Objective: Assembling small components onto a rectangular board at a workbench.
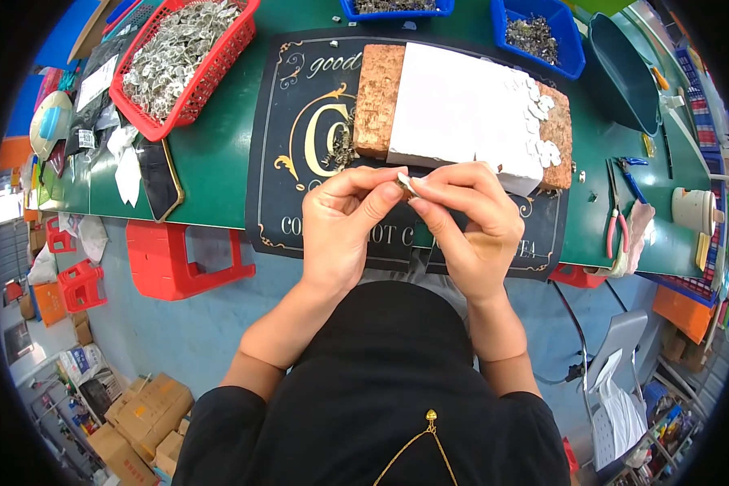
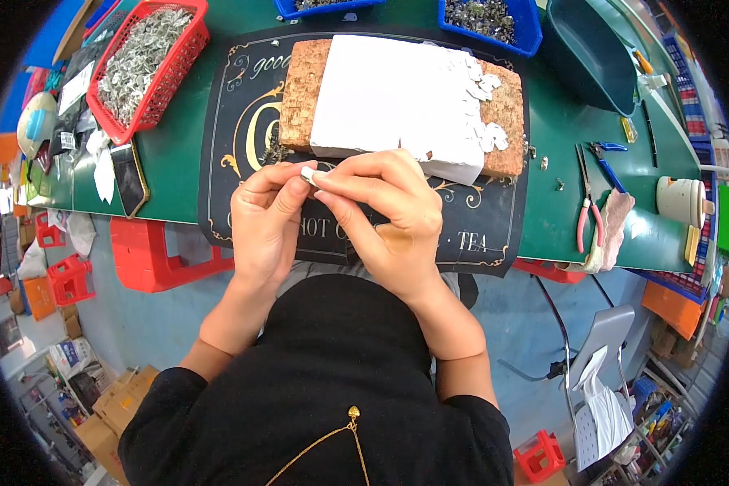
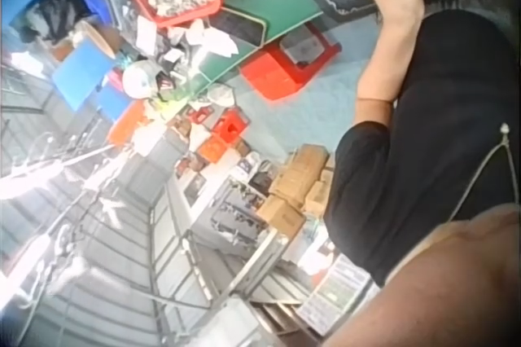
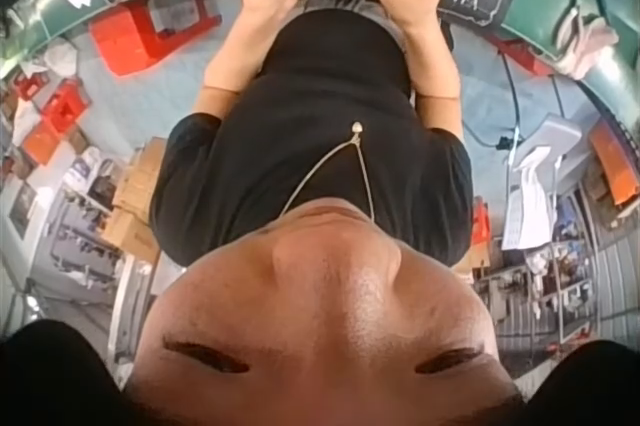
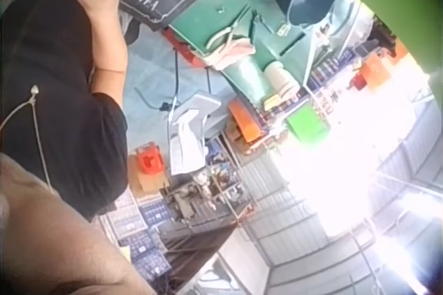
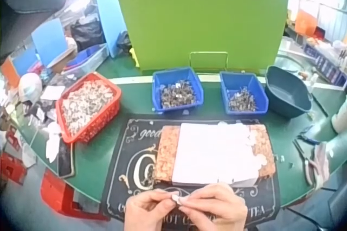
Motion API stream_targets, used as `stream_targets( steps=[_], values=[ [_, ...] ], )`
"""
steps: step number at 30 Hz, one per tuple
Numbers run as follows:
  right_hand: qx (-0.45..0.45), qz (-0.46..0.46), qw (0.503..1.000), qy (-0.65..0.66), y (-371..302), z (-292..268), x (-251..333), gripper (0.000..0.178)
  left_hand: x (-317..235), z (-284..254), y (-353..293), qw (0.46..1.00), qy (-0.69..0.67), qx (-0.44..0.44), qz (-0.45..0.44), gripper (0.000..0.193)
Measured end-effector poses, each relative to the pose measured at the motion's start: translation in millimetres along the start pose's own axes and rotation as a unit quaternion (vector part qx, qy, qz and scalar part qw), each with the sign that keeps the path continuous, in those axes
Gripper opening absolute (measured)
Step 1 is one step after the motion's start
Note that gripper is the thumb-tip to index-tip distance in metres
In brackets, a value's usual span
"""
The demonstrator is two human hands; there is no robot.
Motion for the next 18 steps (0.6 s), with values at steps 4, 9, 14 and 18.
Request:
stream_targets(
  steps=[4,9,14,18],
  values=[
    [-0.002,-0.064,0.997,-0.039,0.3,-0.8,14.3,0.024,-1.0,-1.2,-1.4,0.999,0.037,-0.002,0.002,0.016],
    [-0.010,-0.055,0.997,-0.045,-2.1,-0.6,9.5,0.025,-1.5,-0.5,-2.8,0.999,0.029,0.000,0.020,0.015],
    [-0.013,-0.050,0.998,-0.036,-3.7,-1.3,7.4,0.025,-3.8,-0.3,-5.1,0.997,0.064,0.000,0.041,0.015],
    [0.004,-0.042,0.999,-0.027,-2.9,-0.8,5.4,0.024,-7.2,0.2,-6.5,0.991,0.105,-0.001,0.083,0.016]
  ],
)
Point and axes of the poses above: each hand's wrist, its own y-axis towards the middle knuckle, its own z-axis out of the palm, x = y × z, the point moved 6 cm from there along y, towards the middle knuckle, and after that the axes turned 1 degree about y, right-handed, at the moved point
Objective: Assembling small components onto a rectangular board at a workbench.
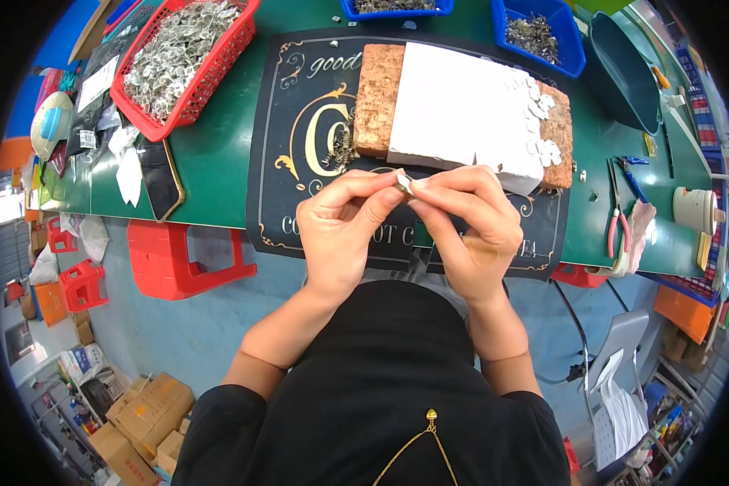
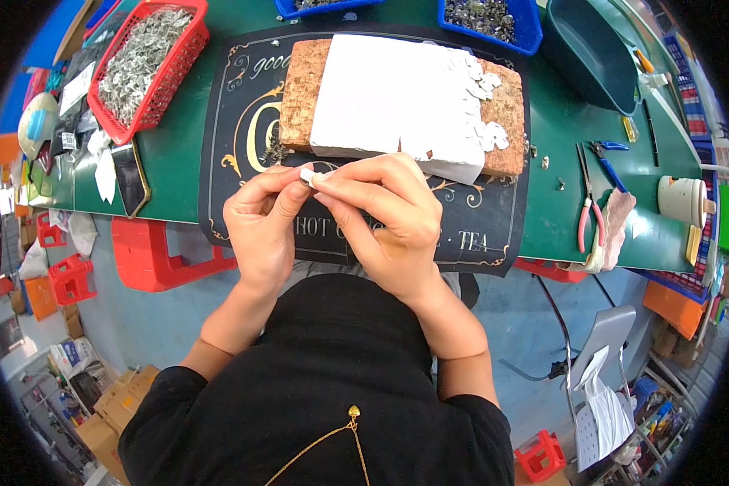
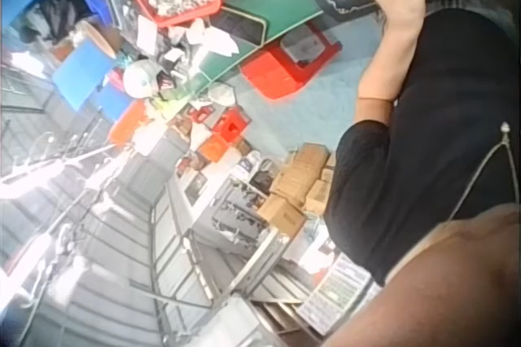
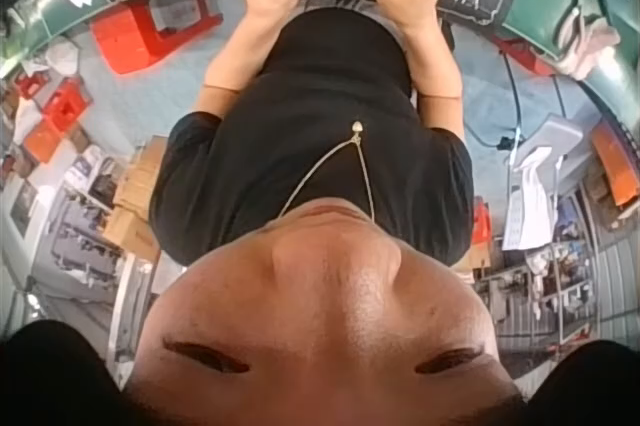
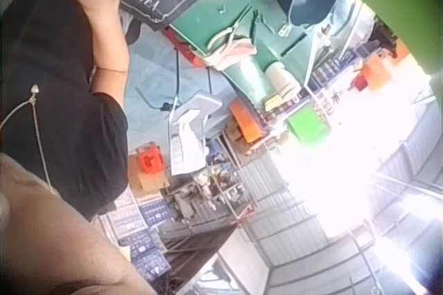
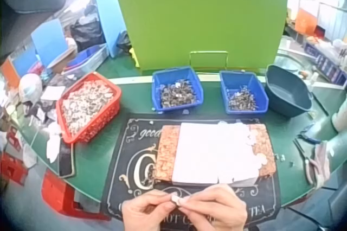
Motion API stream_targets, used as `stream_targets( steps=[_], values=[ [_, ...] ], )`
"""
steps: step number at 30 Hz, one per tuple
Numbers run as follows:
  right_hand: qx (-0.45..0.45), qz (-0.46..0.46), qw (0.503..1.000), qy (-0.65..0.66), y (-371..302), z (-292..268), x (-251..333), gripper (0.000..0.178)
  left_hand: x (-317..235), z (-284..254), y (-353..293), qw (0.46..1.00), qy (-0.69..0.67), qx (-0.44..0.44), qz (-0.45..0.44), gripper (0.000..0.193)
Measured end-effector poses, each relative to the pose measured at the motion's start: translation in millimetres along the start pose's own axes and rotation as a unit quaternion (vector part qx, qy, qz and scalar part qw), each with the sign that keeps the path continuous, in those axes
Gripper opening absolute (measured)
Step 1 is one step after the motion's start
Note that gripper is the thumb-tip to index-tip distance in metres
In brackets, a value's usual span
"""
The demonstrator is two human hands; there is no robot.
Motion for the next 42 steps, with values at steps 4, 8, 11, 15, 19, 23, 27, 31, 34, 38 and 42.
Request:
stream_targets(
  steps=[4,8,11,15,19,23,27,31,34,38,42],
  values=[
    [-0.002,-0.031,0.999,0.008,-3.5,-0.3,2.4,0.026,-3.4,-0.1,0.0,0.999,0.026,-0.003,0.018,0.017],
    [-0.015,-0.072,0.997,-0.023,-0.8,-1.0,9.7,0.027,-4.7,1.5,2.2,0.996,0.054,0.021,0.065,0.016],
    [-0.018,-0.088,0.994,-0.055,-0.7,-1.7,14.3,0.027,-6.0,2.8,1.6,0.995,0.055,0.028,0.082,0.016],
    [-0.007,-0.104,0.992,-0.070,-4.7,-2.3,19.5,0.028,-8.1,1.7,-0.2,0.994,0.062,0.026,0.085,0.016],
    [-0.014,-0.101,0.991,-0.092,-7.8,-4.5,19.4,0.029,-7.7,2.6,-1.5,0.991,0.063,0.053,0.102,0.016],
    [-0.014,-0.110,0.988,-0.106,-9.0,-4.2,21.1,0.029,-5.6,0.4,-2.9,0.993,0.056,0.048,0.091,0.016],
    [-0.023,-0.126,0.984,-0.125,-8.2,-2.5,21.3,0.028,-6.7,1.6,-2.5,0.993,0.067,0.047,0.088,0.016],
    [-0.036,-0.144,0.981,-0.123,-10.4,-1.5,20.6,0.036,-9.0,2.4,-0.7,0.989,0.088,0.047,0.108,0.016],
    [-0.032,-0.148,0.980,-0.129,-10.3,-0.5,20.0,0.035,-9.4,1.9,-0.4,0.987,0.095,0.046,0.117,0.015],
    [-0.009,-0.126,0.983,-0.134,-7.8,1.8,21.1,0.026,-6.5,-2.7,-0.1,0.988,0.090,0.055,0.111,0.017],
    [0.000,-0.120,0.985,-0.126,-5.5,3.0,19.9,0.023,-6.1,2.2,-2.4,0.997,0.043,0.020,0.054,0.017]
  ],
)
Point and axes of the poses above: each hand's wrist, its own y-axis towards the middle knuckle, its own z-axis out of the palm, x = y × z, the point moved 6 cm from there along y, towards the middle knuckle, and after that the axes turned 1 degree about y, right-handed, at the moved point
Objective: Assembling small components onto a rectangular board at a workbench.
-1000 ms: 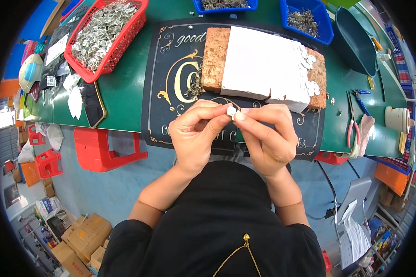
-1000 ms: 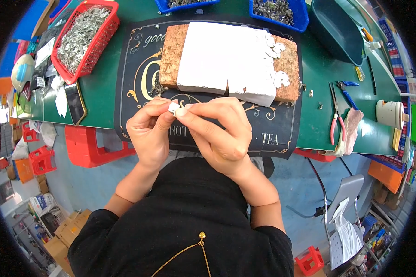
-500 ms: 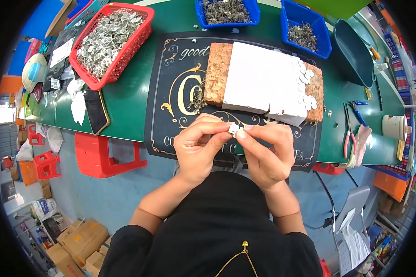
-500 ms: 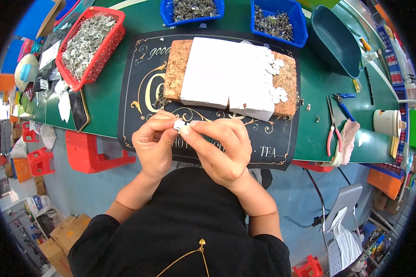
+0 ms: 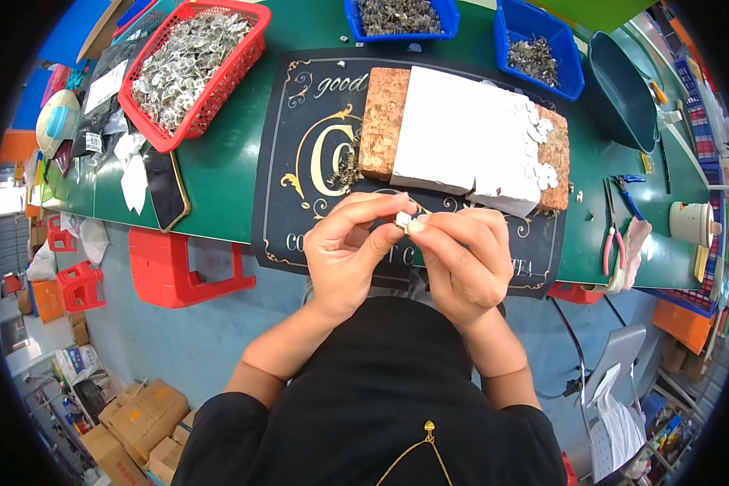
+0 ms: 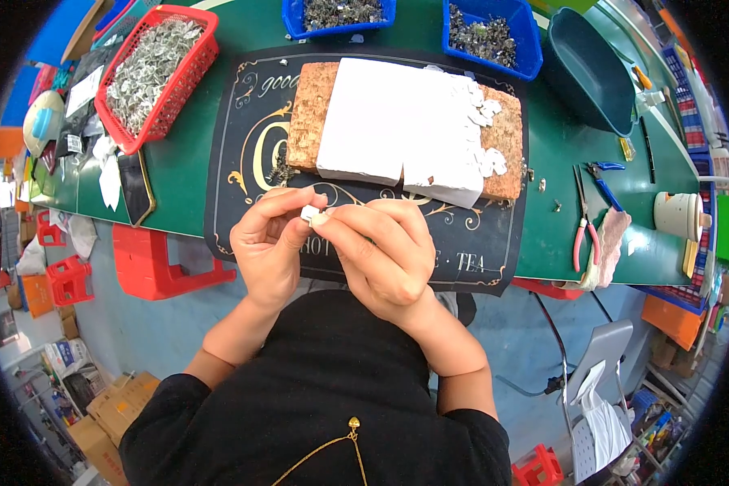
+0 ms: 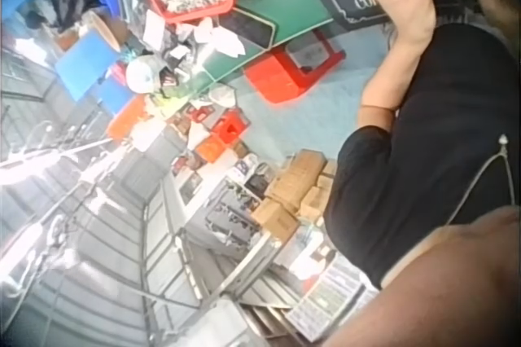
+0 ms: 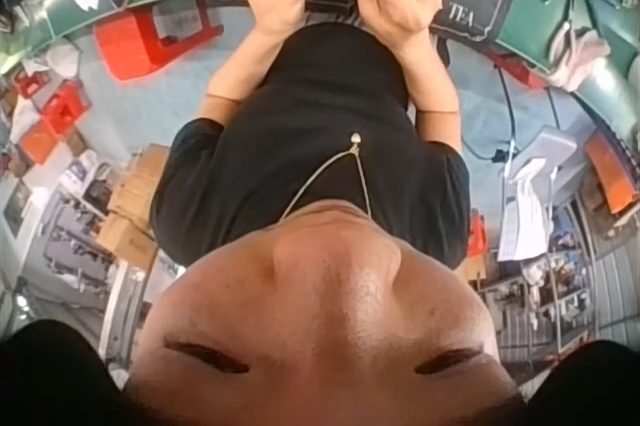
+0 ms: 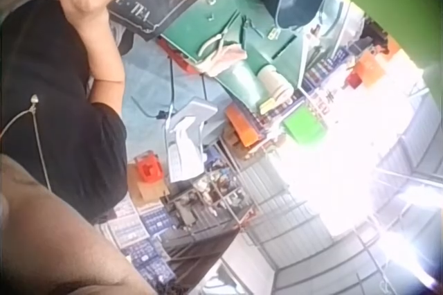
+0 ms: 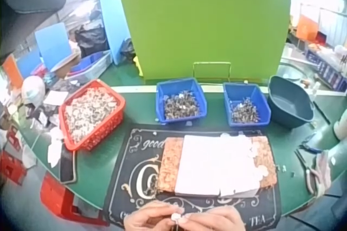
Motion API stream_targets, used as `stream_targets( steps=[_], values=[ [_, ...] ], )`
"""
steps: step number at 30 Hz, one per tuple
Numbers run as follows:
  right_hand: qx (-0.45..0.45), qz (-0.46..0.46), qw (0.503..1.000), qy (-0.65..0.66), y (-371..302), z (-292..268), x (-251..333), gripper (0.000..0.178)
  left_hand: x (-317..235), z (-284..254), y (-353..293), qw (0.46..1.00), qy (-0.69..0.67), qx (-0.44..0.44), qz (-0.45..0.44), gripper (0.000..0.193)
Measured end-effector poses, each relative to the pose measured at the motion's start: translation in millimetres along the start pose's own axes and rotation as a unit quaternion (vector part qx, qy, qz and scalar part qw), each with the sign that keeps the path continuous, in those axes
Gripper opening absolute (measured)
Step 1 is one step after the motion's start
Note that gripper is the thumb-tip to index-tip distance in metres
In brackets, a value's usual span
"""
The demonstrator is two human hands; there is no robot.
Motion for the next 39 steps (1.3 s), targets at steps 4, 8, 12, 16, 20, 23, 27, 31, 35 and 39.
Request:
stream_targets(
  steps=[4,8,12,16,20,23,27,31,35,39],
  values=[
    [0.003,0.008,1.000,0.011,-0.5,-0.4,-0.8,0.021,1.9,5.5,-0.6,0.999,-0.031,0.029,-0.029,0.019],
    [0.008,0.018,1.000,0.023,0.3,-4.3,0.8,0.020,-2.1,10.0,-1.8,0.997,-0.047,0.041,-0.047,0.018],
    [0.024,0.023,0.999,0.010,1.2,-7.2,5.5,0.020,-4.9,10.4,-4.5,0.998,-0.025,0.045,-0.029,0.016],
    [0.016,0.034,0.999,0.038,-0.2,-8.1,4.2,0.024,-1.7,9.7,-5.1,0.997,-0.041,0.042,-0.040,0.015],
    [0.025,0.115,0.984,0.132,-2.8,-7.7,-6.4,0.016,-0.1,10.3,-3.3,0.995,-0.053,0.061,-0.051,0.020],
    [0.038,0.177,0.962,0.204,-6.8,-8.3,-15.8,0.016,-8.3,14.4,-0.4,0.995,-0.049,0.074,-0.035,0.024],
    [0.030,0.241,0.936,0.254,-12.9,-10.4,-25.2,0.019,-8.2,14.3,3.4,0.992,0.001,0.123,-0.038,0.025],
    [0.055,0.236,0.938,0.247,-10.9,-12.8,-24.3,0.015,-3.2,13.6,3.5,0.994,0.029,0.096,-0.039,0.021],
    [0.070,0.297,0.928,0.213,-9.0,-18.5,-28.1,0.011,-3.1,17.3,3.8,0.989,0.077,0.123,-0.014,0.023],
    [0.099,0.190,0.976,0.036,7.7,-32.7,-29.0,0.011,-6.2,29.9,9.7,0.976,0.095,0.186,-0.054,0.035]
  ],
)
Point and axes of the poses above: each hand's wrist, its own y-axis towards the middle knuckle, its own z-axis out of the palm, x = y × z, the point moved 6 cm from there along y, towards the middle knuckle, and after that the axes turned 1 degree about y, right-handed, at the moved point
